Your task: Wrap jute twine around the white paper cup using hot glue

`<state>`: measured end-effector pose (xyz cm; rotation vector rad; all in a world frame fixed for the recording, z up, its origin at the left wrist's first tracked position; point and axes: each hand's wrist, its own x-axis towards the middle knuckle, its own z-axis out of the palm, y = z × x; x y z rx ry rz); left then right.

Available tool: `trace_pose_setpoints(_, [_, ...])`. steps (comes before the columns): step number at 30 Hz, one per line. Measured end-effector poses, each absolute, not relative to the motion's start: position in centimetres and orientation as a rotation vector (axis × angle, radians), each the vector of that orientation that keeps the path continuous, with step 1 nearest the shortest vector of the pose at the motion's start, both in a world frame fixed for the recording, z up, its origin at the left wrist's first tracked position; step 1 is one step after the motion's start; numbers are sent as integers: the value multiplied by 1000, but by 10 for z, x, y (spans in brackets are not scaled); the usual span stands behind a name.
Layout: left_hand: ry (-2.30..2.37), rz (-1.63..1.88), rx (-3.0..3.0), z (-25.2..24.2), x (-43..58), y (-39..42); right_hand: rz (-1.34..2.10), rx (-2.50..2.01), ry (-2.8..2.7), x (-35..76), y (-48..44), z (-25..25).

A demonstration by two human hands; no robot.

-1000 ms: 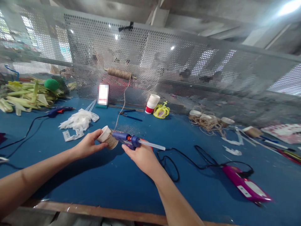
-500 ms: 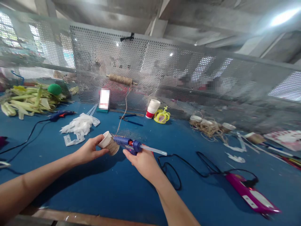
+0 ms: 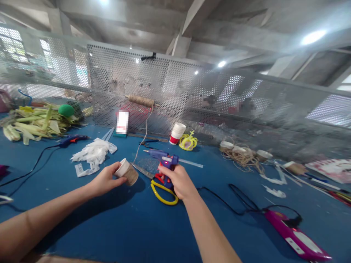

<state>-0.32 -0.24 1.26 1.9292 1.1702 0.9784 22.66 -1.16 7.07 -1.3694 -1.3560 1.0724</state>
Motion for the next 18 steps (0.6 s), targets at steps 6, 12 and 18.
trace_pose_setpoints(6, [1158,1001,1894,14,-1,-3,854,-1649,-1295,250,40,50])
trace_pose_setpoints(12, [1177,1004,1888,20,-1,-7,625,-1845,-1401,247,69,30])
trace_pose_setpoints(18, [1140,1022,1882,19,0,-9,316,-2104,-1588,242,84,29])
